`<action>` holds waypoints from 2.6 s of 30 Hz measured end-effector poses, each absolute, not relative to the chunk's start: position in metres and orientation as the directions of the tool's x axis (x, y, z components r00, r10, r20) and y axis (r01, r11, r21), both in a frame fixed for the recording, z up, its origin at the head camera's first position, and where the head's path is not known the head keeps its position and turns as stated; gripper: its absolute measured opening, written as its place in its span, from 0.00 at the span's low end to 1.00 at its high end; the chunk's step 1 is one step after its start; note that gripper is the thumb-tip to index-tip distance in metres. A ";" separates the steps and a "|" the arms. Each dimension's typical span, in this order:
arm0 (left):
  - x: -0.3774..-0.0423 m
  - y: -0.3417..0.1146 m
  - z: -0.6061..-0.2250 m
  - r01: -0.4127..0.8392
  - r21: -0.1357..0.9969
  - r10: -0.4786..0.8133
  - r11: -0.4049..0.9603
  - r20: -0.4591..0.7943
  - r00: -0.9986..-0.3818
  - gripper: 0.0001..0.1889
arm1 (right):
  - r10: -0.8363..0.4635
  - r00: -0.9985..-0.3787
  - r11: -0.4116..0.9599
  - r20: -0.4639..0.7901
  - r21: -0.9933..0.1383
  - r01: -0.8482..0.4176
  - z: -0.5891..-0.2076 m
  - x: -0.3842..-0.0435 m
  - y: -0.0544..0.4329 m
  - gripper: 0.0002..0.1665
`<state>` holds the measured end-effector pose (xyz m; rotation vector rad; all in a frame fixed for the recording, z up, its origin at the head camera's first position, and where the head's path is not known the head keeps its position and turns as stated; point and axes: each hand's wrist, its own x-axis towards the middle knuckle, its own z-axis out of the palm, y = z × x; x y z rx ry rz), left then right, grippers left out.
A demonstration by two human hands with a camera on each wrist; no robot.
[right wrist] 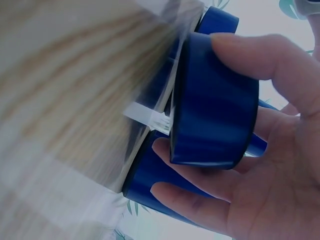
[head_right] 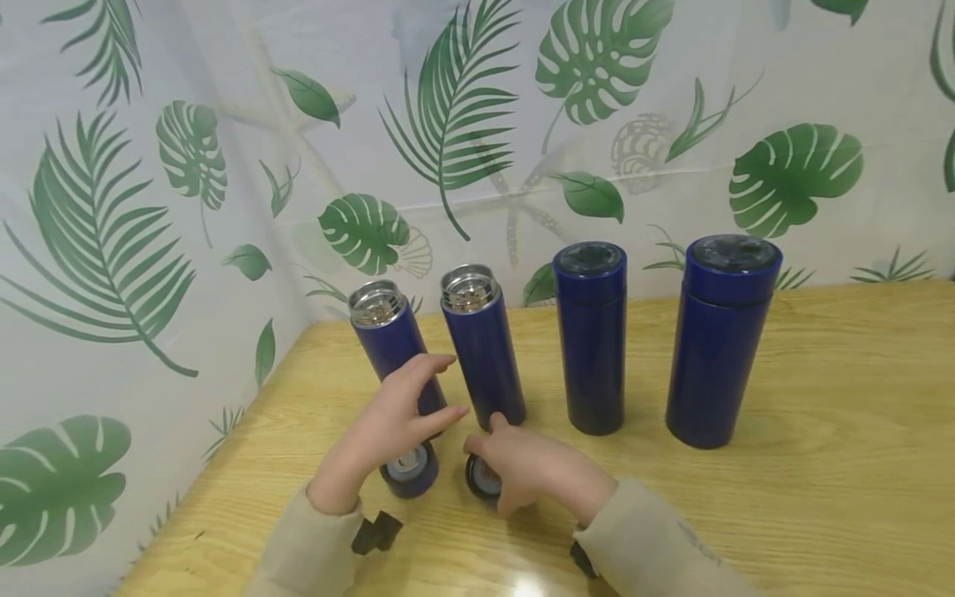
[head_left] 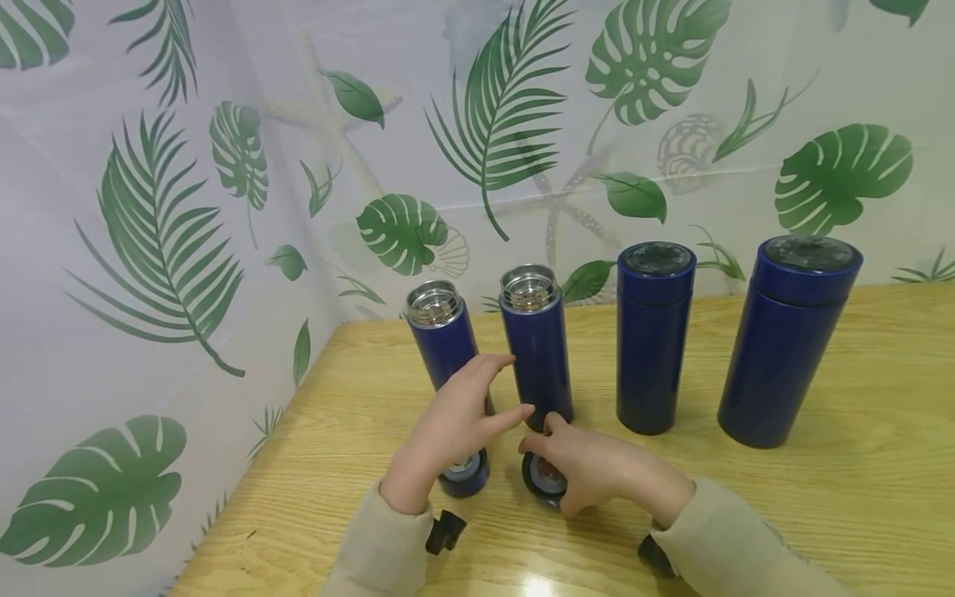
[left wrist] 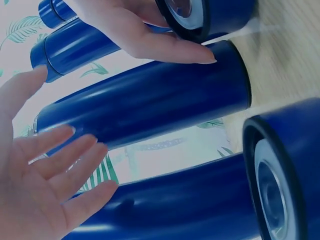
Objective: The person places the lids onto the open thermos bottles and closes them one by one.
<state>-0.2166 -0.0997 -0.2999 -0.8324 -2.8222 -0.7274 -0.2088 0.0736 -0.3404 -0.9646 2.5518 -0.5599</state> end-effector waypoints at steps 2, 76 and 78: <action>-0.218 -0.098 -0.299 0.522 0.444 0.450 0.729 0.264 -0.853 0.32 | -0.683 -0.706 0.692 -0.186 -0.475 -0.544 -0.340 -0.209 0.074 0.39; -0.247 -0.067 -0.276 0.398 0.707 0.285 0.584 0.280 -0.917 0.40 | -0.011 -0.756 0.458 0.655 -0.669 -0.586 -0.239 -0.205 0.133 0.43; -0.245 -0.069 -0.274 0.413 0.711 0.323 0.569 0.268 -0.908 0.38 | -0.011 -0.764 0.481 0.645 -0.667 -0.569 -0.238 -0.205 0.136 0.43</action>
